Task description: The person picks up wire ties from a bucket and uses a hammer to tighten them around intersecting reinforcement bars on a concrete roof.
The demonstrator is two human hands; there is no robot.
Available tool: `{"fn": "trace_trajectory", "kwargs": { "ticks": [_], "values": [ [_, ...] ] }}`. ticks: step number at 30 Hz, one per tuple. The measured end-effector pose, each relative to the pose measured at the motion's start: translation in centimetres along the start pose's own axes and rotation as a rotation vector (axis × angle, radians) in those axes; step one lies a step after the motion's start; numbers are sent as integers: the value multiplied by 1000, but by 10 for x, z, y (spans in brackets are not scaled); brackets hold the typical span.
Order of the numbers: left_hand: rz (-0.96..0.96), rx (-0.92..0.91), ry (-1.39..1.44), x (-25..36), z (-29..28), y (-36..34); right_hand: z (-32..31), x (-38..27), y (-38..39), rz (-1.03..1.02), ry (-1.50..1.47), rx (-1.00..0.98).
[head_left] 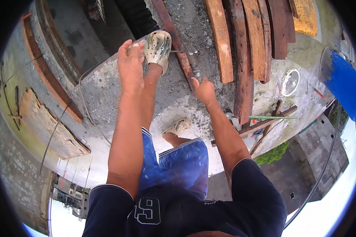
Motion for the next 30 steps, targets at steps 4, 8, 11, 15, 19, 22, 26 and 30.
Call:
{"fn": "trace_trajectory", "kwargs": {
  "ticks": [4,8,11,15,19,22,26,30],
  "values": [
    [-104,-64,-29,-14,-16,-6,-53,-59,32,-83,-212,-10],
    [-217,-172,-93,-19,-2,-24,-139,-102,61,-241,-432,14],
    [-301,-352,-165,-2,40,-42,-172,-100,48,-300,-236,65],
    [-476,-816,-138,-32,105,-25,-174,-112,32,-486,145,153],
    [-491,-1111,-290,-77,103,3,-123,-98,-8,-350,468,-239],
    [-302,-961,-397,-102,89,-10,-74,-60,-23,-214,666,-611],
    [-232,-723,-439,-114,69,-26,-57,-66,-40,-191,608,-480],
    [-94,-573,-555,-120,64,-49,-53,-77,-62,-266,605,-364]
  ]
}}
Point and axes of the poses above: each hand's wrist, its own y-axis away from the middle knuckle, its own z-axis out of the palm, x = y × z, the point moved 10 cm from there along -y, towards the middle knuckle, and after that the axes turned 12 degrees about z, right-handed, at the moved point
